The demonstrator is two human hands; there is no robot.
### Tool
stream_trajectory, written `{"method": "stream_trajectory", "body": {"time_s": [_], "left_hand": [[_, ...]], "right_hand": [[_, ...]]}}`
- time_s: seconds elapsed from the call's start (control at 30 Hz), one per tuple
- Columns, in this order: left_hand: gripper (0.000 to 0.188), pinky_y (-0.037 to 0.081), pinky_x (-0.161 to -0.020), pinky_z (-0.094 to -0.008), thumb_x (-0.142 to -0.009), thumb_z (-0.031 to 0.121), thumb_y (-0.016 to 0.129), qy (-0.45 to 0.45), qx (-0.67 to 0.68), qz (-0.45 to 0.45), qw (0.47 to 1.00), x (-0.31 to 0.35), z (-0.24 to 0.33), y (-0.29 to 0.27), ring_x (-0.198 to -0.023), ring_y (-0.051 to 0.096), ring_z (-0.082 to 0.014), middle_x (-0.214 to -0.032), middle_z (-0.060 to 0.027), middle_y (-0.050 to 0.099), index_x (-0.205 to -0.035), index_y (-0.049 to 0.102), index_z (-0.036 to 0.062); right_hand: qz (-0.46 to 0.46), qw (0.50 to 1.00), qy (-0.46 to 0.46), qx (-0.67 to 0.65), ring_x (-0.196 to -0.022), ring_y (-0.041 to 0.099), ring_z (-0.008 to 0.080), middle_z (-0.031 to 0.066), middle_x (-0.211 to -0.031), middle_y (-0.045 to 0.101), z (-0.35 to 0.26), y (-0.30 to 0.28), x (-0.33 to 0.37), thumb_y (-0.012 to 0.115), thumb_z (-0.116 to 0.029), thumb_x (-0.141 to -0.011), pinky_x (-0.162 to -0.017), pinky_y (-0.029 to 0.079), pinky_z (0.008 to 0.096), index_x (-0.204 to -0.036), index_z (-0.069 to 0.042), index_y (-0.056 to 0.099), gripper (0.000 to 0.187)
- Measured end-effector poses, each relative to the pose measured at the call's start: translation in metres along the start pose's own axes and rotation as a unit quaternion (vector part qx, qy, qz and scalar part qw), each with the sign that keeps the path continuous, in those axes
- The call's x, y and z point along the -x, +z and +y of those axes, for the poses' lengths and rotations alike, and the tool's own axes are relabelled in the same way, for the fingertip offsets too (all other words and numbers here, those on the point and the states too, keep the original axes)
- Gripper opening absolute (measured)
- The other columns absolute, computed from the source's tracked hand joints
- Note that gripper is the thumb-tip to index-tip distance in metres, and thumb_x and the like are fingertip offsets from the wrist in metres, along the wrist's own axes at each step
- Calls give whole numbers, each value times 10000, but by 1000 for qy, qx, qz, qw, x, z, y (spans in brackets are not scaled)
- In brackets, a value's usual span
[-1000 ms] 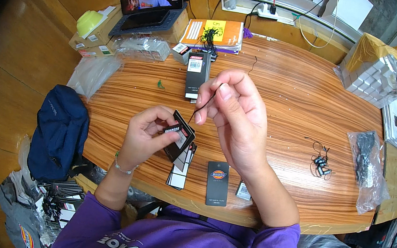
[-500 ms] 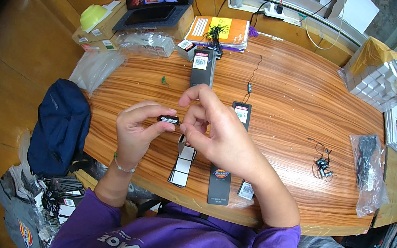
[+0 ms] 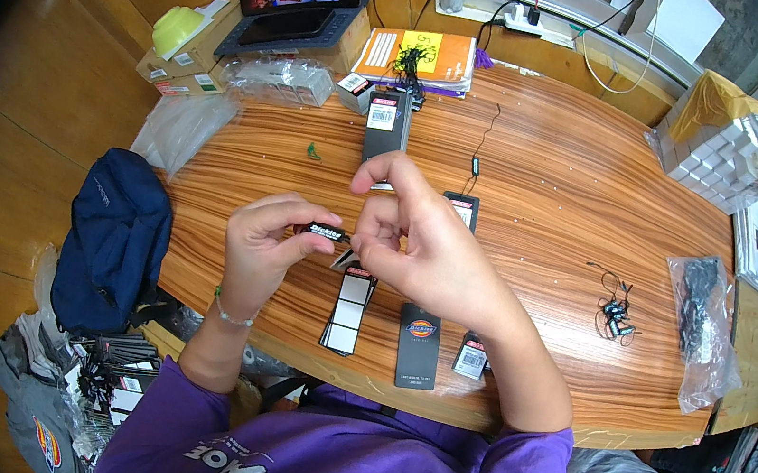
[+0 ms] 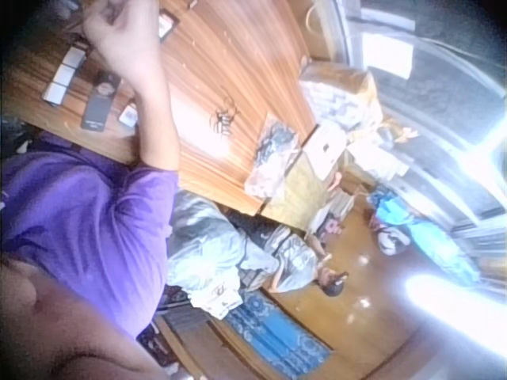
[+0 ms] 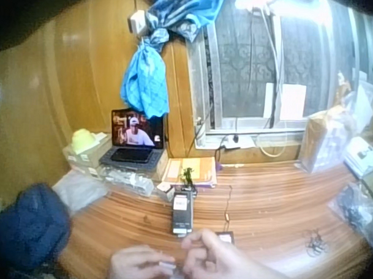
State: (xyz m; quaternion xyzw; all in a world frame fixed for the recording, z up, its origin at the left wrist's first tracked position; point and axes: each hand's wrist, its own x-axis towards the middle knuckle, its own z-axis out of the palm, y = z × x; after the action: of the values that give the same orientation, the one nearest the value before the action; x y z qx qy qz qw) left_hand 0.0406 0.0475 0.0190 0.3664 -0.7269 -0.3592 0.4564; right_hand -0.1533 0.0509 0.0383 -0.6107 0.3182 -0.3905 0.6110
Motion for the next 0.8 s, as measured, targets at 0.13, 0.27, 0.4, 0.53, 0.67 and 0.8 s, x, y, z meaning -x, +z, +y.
{"method": "stream_trajectory", "body": {"time_s": [0.13, 0.27, 0.4, 0.53, 0.67, 0.8], "left_hand": [[145, 438, -568, -225, -723, 46, 696, -7, -22, -23, 999, -1, 4, -1, -633, 571, -119, -718, -67, 626, -858, 677, -3], [139, 442, -564, -231, -725, 49, 694, -11, -35, -42, 998, -1, 6, -4, -631, 578, -129, -720, -79, 627, -848, 670, -12], [138, 442, -563, -235, -724, 40, 691, -46, 5, -24, 999, 1, 0, -3, -637, 582, -126, -715, -78, 624, -847, 666, -17], [129, 463, -606, -209, -719, -27, 679, -65, 52, -20, 996, 1, 3, -7, -675, 585, -102, -755, -63, 625, -847, 657, -34], [111, 481, -640, -218, -750, -18, 663, -89, 144, -32, 985, 2, 0, -11, -704, 591, -107, -789, -68, 633, -860, 664, -31], [122, 483, -661, -218, -758, -24, 654, -95, 189, -47, 976, 3, -1, -13, -732, 593, -105, -806, -68, 634, -880, 660, -30]], "right_hand": [[-2, 1000, 13, -6, -684, 476, 59, 1, -695, 499, 3, -1, -1, 524, 66, -796, -641, 364, 199, -1090, -48, 360, 355], [-18, 999, 27, -29, -696, 485, 60, 8, -717, 515, 7, 3, -3, 546, 42, -827, -632, 368, 194, -1087, -50, 363, 331], [-4, 997, 7, -77, -692, 488, 58, 7, -726, 523, 16, 6, -7, 576, 21, -831, -623, 383, 198, -1081, -50, 365, 336], [23, 992, -45, -112, -676, 483, 48, -2, -719, 521, 21, 11, -12, 633, -9, -804, -628, 385, 204, -1048, -50, 393, 345], [49, 989, -128, -54, -684, 475, 46, -16, -734, 503, 31, 11, -16, 696, -43, -765, -649, 390, 208, -994, -51, 444, 340], [49, 990, -102, -81, -687, 465, 38, -28, -734, 485, 30, 16, -15, 707, -58, -759, -638, 382, 194, -968, -56, 463, 321]]}}
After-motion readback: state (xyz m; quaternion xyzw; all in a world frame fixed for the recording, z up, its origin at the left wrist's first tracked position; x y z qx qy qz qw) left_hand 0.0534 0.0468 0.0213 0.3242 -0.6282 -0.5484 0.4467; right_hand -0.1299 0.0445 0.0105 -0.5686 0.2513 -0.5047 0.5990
